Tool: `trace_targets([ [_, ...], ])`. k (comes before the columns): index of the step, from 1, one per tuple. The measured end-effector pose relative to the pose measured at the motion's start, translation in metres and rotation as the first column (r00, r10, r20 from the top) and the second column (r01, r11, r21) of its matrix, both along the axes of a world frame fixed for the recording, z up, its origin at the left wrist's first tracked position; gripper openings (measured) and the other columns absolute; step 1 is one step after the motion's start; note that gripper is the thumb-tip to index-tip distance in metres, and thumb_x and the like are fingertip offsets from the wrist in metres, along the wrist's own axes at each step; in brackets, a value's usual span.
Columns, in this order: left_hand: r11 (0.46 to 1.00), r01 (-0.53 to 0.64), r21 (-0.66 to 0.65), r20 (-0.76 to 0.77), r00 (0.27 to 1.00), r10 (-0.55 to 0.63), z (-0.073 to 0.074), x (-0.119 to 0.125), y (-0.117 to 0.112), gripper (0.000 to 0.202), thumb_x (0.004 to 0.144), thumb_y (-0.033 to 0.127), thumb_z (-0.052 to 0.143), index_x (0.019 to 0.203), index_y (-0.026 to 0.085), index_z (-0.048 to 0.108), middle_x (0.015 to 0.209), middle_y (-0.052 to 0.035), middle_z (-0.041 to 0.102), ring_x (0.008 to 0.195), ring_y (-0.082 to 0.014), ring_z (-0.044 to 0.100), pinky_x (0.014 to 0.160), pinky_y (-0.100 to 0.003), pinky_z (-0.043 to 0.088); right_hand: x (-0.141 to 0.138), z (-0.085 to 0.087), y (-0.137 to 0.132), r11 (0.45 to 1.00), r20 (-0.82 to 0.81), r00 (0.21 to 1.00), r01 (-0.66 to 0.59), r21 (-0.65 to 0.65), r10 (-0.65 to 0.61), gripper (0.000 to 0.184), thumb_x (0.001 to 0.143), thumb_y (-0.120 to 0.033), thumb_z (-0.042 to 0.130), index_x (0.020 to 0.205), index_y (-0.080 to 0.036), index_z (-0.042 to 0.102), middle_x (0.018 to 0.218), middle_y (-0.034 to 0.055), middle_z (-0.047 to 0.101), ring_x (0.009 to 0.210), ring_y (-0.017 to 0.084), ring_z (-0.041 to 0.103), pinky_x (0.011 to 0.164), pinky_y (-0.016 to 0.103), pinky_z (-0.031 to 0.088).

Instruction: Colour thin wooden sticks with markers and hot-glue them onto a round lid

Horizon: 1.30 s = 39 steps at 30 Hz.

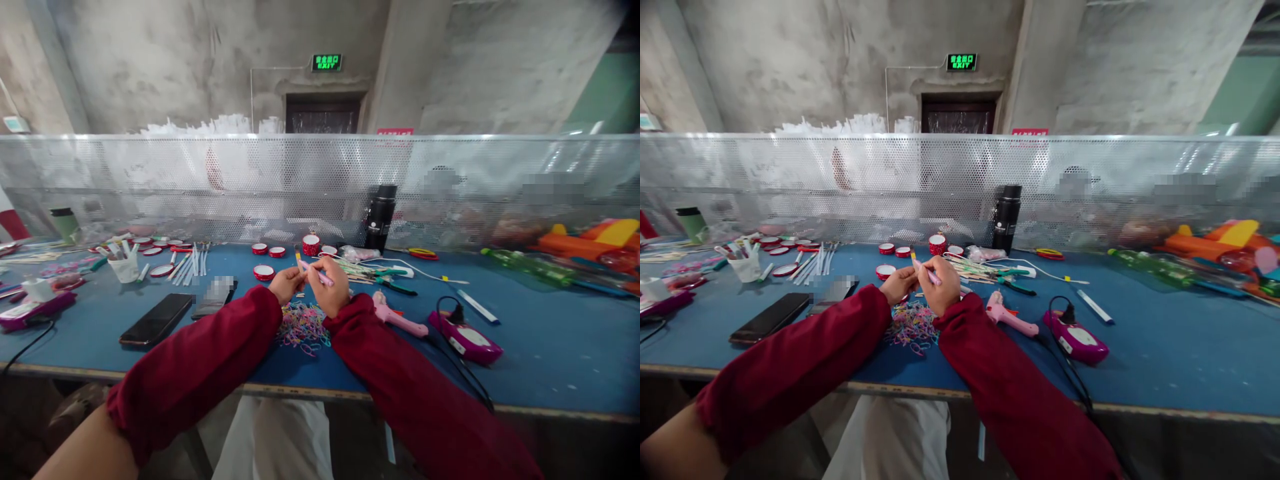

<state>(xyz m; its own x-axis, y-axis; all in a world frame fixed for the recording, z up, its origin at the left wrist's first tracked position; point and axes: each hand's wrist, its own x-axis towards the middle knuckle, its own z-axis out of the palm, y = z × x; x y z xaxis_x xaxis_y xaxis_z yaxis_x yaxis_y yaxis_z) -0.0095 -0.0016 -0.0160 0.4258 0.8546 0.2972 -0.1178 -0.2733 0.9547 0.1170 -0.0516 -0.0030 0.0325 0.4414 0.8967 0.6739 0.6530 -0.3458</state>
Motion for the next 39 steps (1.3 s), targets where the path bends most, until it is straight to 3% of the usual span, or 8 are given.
trace_targets([
  [8,0.998,-0.047,-0.032,-0.025,0.999,0.046,-0.0007,0.0006,0.0014,0.031,0.080,0.037,0.062,0.062,0.014,0.051,0.045,0.0045,0.043,0.042,-0.0055,0.034,0.046,-0.021,0.023,0.0048,-0.0009,0.0033,0.999,-0.025,0.999,0.034,0.005,-0.033,0.013,0.087,-0.026,0.050,0.076,-0.022,0.056,0.072,0.0025,0.062,0.070,0.018,0.057,0.067,0.030,0.043],
  [15,1.000,-0.012,-0.009,0.016,1.000,0.012,-0.0019,0.0009,0.0008,0.037,0.076,0.045,0.066,0.063,0.014,0.049,0.048,0.0048,0.043,0.044,-0.0052,0.034,0.046,-0.022,0.022,0.0001,0.0000,0.0018,1.000,0.023,1.000,0.006,0.023,-0.006,0.013,0.086,-0.027,0.051,0.075,-0.022,0.055,0.069,0.0016,0.060,0.069,0.017,0.056,0.067,0.030,0.043],
  [22,0.998,-0.060,0.006,-0.033,0.998,0.060,-0.0015,-0.0001,0.0032,0.029,0.082,0.036,0.059,0.064,0.014,0.051,0.047,0.0042,0.044,0.043,-0.0055,0.033,0.046,-0.022,0.022,0.0047,0.0001,0.0028,1.000,-0.033,0.999,0.027,0.000,-0.027,0.013,0.087,-0.027,0.051,0.075,-0.022,0.055,0.072,0.0025,0.062,0.069,0.018,0.056,0.065,0.030,0.043],
  [28,1.000,-0.008,0.030,0.018,1.000,0.007,-0.0079,0.0003,0.0079,0.038,0.076,0.046,0.065,0.063,0.015,0.048,0.049,0.0047,0.043,0.045,-0.0056,0.034,0.047,-0.022,0.022,-0.0002,-0.0014,0.0024,1.000,0.022,1.000,0.004,0.024,-0.005,0.014,0.087,-0.028,0.051,0.074,-0.022,0.055,0.070,0.0018,0.060,0.068,0.017,0.055,0.065,0.030,0.042],
  [35,0.999,-0.051,0.011,-0.022,0.998,0.051,-0.0031,0.0002,0.0041,0.028,0.083,0.036,0.058,0.067,0.014,0.052,0.048,0.0043,0.043,0.044,-0.0058,0.033,0.047,-0.021,0.023,0.0049,0.0005,0.0021,1.000,-0.040,0.999,0.015,0.005,-0.015,0.013,0.087,-0.027,0.050,0.077,-0.022,0.056,0.073,0.0029,0.063,0.070,0.018,0.057,0.067,0.030,0.043],
  [39,1.000,-0.018,0.016,0.005,1.000,0.018,-0.0057,0.0004,0.0066,0.032,0.081,0.040,0.060,0.065,0.015,0.049,0.049,0.0045,0.043,0.045,-0.0056,0.034,0.046,-0.021,0.023,0.0029,-0.0001,0.0014,1.000,-0.009,1.000,0.002,0.016,-0.001,0.012,0.087,-0.027,0.051,0.077,-0.021,0.055,0.072,0.0025,0.062,0.070,0.017,0.057,0.068,0.030,0.043],
])
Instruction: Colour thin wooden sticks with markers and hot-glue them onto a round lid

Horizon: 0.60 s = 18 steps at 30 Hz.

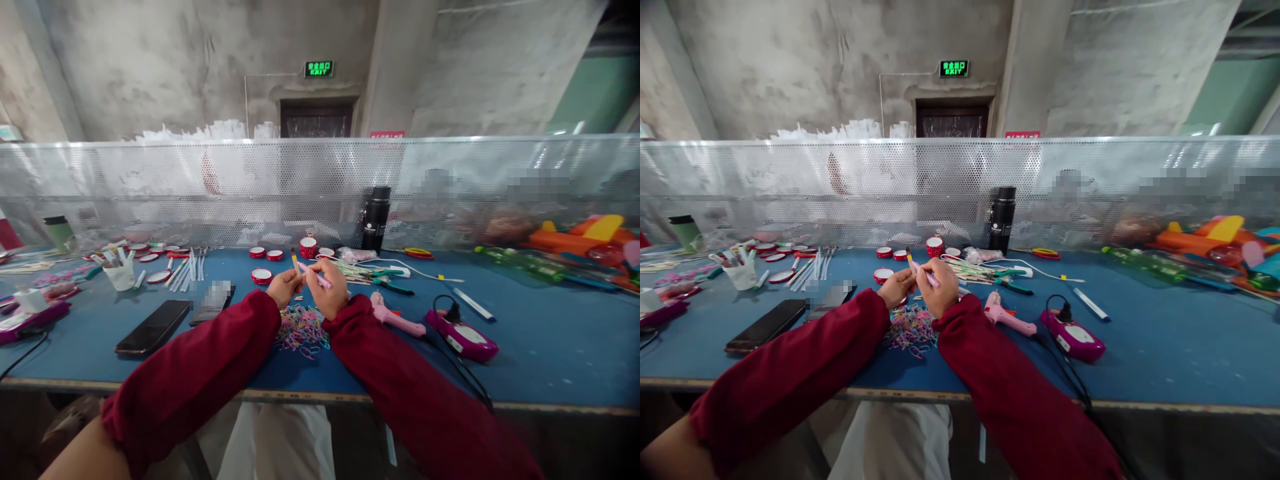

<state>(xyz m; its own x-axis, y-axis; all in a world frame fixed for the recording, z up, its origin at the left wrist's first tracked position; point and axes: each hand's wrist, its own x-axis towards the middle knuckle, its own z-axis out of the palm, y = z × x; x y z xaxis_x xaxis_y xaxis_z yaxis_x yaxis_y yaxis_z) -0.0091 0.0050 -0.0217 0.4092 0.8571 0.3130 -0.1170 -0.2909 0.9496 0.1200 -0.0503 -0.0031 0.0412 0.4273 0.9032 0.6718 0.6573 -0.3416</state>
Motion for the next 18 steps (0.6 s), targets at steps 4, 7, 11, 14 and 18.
trace_targets([
  [4,1.000,-0.005,0.023,0.003,1.000,0.005,-0.0027,-0.0001,0.0029,0.035,0.078,0.045,0.062,0.065,0.015,0.051,0.049,0.0044,0.044,0.045,-0.0055,0.034,0.047,-0.021,0.023,0.0000,-0.0004,0.0011,1.000,-0.002,1.000,0.016,-0.003,-0.016,0.013,0.086,-0.026,0.051,0.075,-0.021,0.055,0.071,0.0021,0.061,0.069,0.017,0.056,0.067,0.030,0.043],
  [7,1.000,-0.026,0.016,-0.006,1.000,0.026,-0.0018,0.0000,0.0026,0.034,0.078,0.045,0.062,0.067,0.014,0.052,0.048,0.0044,0.045,0.044,-0.0056,0.034,0.046,-0.022,0.024,0.0013,0.0003,0.0007,1.000,-0.029,0.999,0.014,-0.009,-0.014,0.013,0.087,-0.026,0.050,0.076,-0.021,0.055,0.072,0.0025,0.062,0.069,0.017,0.056,0.067,0.029,0.043],
  [11,1.000,0.010,0.025,0.024,1.000,-0.011,-0.0011,0.0002,0.0007,0.038,0.075,0.049,0.064,0.065,0.015,0.049,0.049,0.0041,0.045,0.045,-0.0054,0.036,0.046,-0.021,0.024,-0.0012,0.0012,-0.0011,1.000,0.002,1.000,-0.009,0.004,0.009,0.014,0.087,-0.027,0.052,0.074,-0.021,0.055,0.069,0.0018,0.060,0.067,0.017,0.055,0.065,0.029,0.041],
  [14,1.000,-0.004,0.021,0.016,1.000,0.003,-0.0017,0.0001,0.0012,0.039,0.075,0.049,0.064,0.064,0.015,0.050,0.048,0.0042,0.044,0.044,-0.0052,0.035,0.046,-0.022,0.023,-0.0019,0.0012,-0.0010,1.000,-0.015,1.000,0.000,0.000,0.000,0.015,0.087,-0.027,0.051,0.073,-0.021,0.054,0.069,0.0016,0.060,0.067,0.016,0.055,0.064,0.029,0.041],
  [18,1.000,-0.025,-0.004,-0.011,1.000,0.025,-0.0021,0.0003,0.0025,0.036,0.077,0.047,0.063,0.066,0.015,0.051,0.047,0.0047,0.044,0.043,-0.0048,0.033,0.045,-0.022,0.021,-0.0009,0.0012,-0.0006,1.000,-0.049,0.999,0.010,-0.004,-0.010,0.014,0.087,-0.027,0.050,0.076,-0.021,0.055,0.072,0.0025,0.062,0.068,0.017,0.056,0.065,0.029,0.042],
])
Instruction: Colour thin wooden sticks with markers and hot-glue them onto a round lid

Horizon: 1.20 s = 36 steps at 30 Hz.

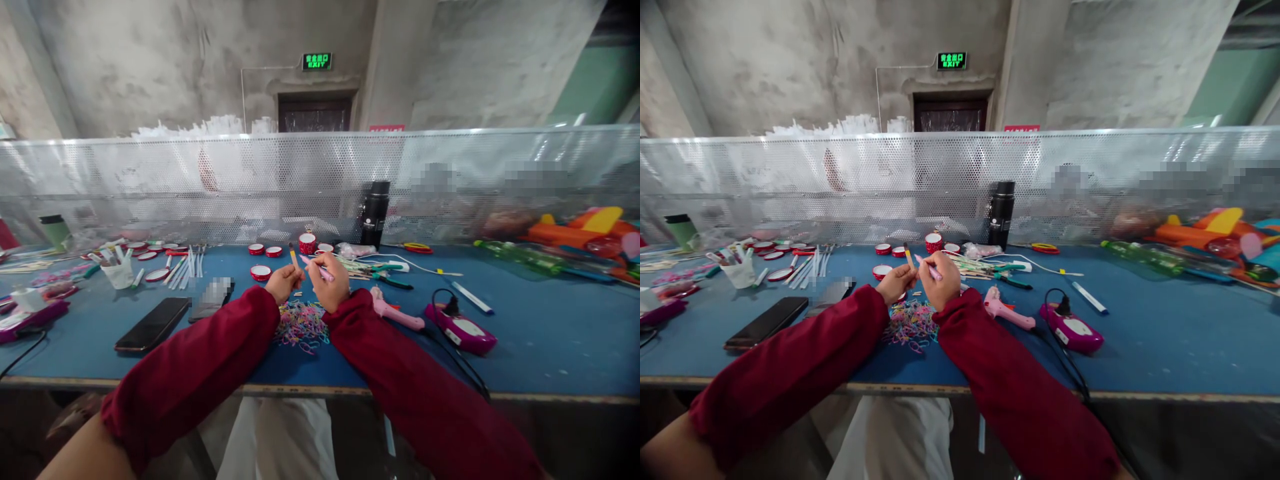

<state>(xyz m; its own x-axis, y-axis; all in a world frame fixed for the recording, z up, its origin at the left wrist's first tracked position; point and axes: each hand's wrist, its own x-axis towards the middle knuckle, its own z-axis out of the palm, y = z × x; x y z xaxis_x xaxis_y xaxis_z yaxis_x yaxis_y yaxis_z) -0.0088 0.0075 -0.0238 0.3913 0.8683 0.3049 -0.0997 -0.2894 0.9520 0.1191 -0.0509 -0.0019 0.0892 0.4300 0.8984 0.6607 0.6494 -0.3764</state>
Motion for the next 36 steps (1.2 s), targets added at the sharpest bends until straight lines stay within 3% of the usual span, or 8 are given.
trace_targets([
  [4,0.999,0.044,0.020,0.031,0.999,-0.045,-0.0001,0.0004,-0.0003,0.038,0.076,0.049,0.063,0.066,0.015,0.049,0.048,0.0047,0.045,0.043,-0.0050,0.034,0.045,-0.022,0.021,-0.0016,-0.0001,0.0000,1.000,0.044,0.999,-0.010,0.026,0.009,0.014,0.086,-0.028,0.052,0.074,-0.022,0.054,0.069,0.0015,0.060,0.067,0.016,0.055,0.064,0.028,0.042],
  [9,1.000,0.001,0.009,0.025,1.000,-0.002,-0.0015,0.0002,0.0014,0.033,0.079,0.044,0.063,0.068,0.014,0.053,0.048,0.0045,0.045,0.043,-0.0051,0.034,0.045,-0.022,0.021,-0.0002,-0.0007,0.0015,1.000,-0.003,1.000,0.014,-0.002,-0.014,0.013,0.087,-0.026,0.051,0.076,-0.021,0.055,0.072,0.0022,0.062,0.068,0.016,0.056,0.065,0.029,0.042],
  [14,0.998,0.056,0.021,0.069,0.996,-0.058,-0.0035,0.0006,0.0035,0.036,0.077,0.045,0.064,0.066,0.015,0.050,0.049,0.0045,0.044,0.044,-0.0050,0.034,0.045,-0.022,0.022,-0.0013,-0.0014,0.0023,1.000,0.037,0.999,0.002,0.018,-0.002,0.012,0.086,-0.026,0.052,0.075,-0.021,0.055,0.071,0.0017,0.061,0.068,0.016,0.056,0.065,0.029,0.042],
  [20,1.000,0.008,0.014,0.036,0.999,-0.009,-0.0008,0.0000,0.0018,0.030,0.081,0.040,0.061,0.068,0.014,0.052,0.048,0.0043,0.045,0.044,-0.0055,0.036,0.046,-0.022,0.024,0.0002,-0.0016,0.0031,1.000,-0.008,1.000,0.010,-0.005,-0.010,0.012,0.086,-0.025,0.051,0.076,-0.021,0.056,0.072,0.0024,0.063,0.069,0.017,0.057,0.065,0.029,0.043],
  [36,0.998,0.045,0.033,0.042,0.998,-0.046,-0.0008,-0.0001,0.0020,0.039,0.075,0.050,0.065,0.064,0.016,0.049,0.049,0.0039,0.045,0.045,-0.0055,0.035,0.045,-0.021,0.024,-0.0006,-0.0005,0.0020,1.000,0.022,1.000,-0.013,-0.020,0.014,0.013,0.085,-0.027,0.052,0.074,-0.022,0.055,0.070,0.0017,0.061,0.068,0.017,0.056,0.065,0.029,0.043],
])
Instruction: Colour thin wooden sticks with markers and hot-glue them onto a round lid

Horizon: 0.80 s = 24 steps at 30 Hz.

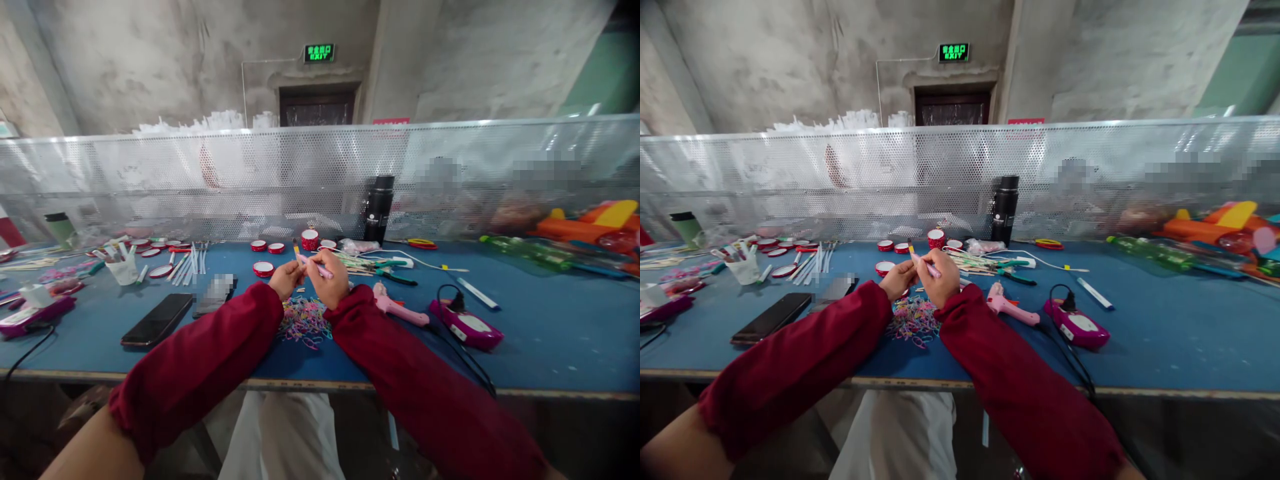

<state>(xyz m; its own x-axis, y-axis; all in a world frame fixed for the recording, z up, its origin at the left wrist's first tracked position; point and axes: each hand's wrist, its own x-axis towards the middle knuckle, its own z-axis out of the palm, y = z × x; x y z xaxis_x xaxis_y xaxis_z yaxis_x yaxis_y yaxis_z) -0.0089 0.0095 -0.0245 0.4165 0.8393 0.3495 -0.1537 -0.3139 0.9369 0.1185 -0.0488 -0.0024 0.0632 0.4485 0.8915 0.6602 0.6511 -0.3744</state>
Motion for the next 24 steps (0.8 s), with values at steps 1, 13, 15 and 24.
trace_targets([
  [1,1.000,-0.010,-0.005,-0.001,1.000,0.010,0.0002,0.0001,-0.0002,0.039,0.076,0.049,0.065,0.065,0.015,0.050,0.049,0.0040,0.044,0.045,-0.0056,0.036,0.046,-0.021,0.025,0.0004,0.0002,0.0002,1.000,-0.009,1.000,0.004,-0.009,-0.004,0.013,0.085,-0.027,0.051,0.074,-0.022,0.055,0.071,0.0018,0.061,0.068,0.017,0.056,0.065,0.029,0.043],
  [13,1.000,0.000,0.004,0.022,1.000,0.000,0.0010,0.0005,-0.0041,0.043,0.073,0.054,0.066,0.065,0.015,0.049,0.050,0.0044,0.043,0.046,-0.0056,0.034,0.047,-0.023,0.022,-0.0048,-0.0002,-0.0024,1.000,0.002,1.000,-0.014,0.014,0.014,0.014,0.088,-0.029,0.051,0.076,-0.021,0.055,0.070,0.0008,0.059,0.068,0.016,0.055,0.065,0.029,0.041],
  [15,1.000,0.005,0.008,0.014,1.000,-0.005,-0.0005,0.0007,-0.0029,0.044,0.073,0.056,0.065,0.066,0.015,0.049,0.050,0.0042,0.043,0.047,-0.0057,0.034,0.047,-0.023,0.021,-0.0045,0.0001,-0.0021,1.000,0.003,1.000,-0.016,0.017,0.016,0.015,0.088,-0.029,0.051,0.076,-0.021,0.055,0.070,0.0007,0.059,0.067,0.016,0.055,0.064,0.028,0.041],
  [24,1.000,0.003,-0.009,-0.003,1.000,-0.003,0.0003,0.0009,-0.0038,0.040,0.074,0.052,0.065,0.067,0.015,0.051,0.050,0.0044,0.044,0.046,-0.0056,0.034,0.046,-0.022,0.022,-0.0014,0.0016,-0.0003,1.000,0.003,1.000,0.017,0.024,-0.017,0.015,0.086,-0.029,0.051,0.073,-0.022,0.055,0.069,0.0016,0.061,0.067,0.016,0.056,0.065,0.029,0.042],
])
